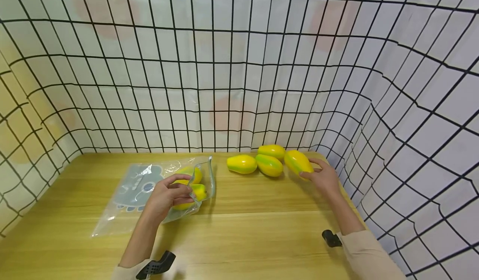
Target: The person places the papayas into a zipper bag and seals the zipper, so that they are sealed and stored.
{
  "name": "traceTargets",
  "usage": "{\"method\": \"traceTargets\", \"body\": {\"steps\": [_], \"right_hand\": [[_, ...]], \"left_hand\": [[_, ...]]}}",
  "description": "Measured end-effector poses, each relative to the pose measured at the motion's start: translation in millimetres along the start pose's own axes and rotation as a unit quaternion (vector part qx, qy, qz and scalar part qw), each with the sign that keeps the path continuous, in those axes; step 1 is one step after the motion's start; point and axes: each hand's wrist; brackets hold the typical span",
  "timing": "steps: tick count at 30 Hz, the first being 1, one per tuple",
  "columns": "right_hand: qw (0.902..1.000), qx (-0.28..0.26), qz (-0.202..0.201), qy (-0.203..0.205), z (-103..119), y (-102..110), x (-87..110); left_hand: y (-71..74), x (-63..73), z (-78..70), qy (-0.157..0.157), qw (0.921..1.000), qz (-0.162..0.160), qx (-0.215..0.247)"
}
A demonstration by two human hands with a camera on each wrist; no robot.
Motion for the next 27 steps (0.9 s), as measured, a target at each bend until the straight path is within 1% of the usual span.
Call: {"method": "traceTargets", "body": {"steps": [4,11,21,27], "right_hand": [[0.9998,-0.005,0.014,0.016,13.9,-2.6,4.0],[0.9971,-0.041,0.054,0.035,33.5,-16.2,11.9],[0.9949,-0.03,0.084,0.048,58.3,-52.1,20.7],[0.9936,-0.02,0.086,0.07,77.4,-75.1,23.6]], "left_hand": [[-0.2,0.2,-0.2,0.001,1.0,-0.001,-0.002],[-0.7,0.7,-0.9,-0.003,1.0,0.001,-0.003],[-0.4,1.0,-1.1,0.0,1.0,-0.001,-0.002],[-1.4,1.2,-1.7,-0.001,1.0,-0.003,-0.003]]}}
Point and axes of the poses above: each hand's wrist, its own x-axis away from the middle knuckle, its own y-axis out of the back of the hand, z = x × y, and after that the axes turned 10 degrees about -z, right-handed
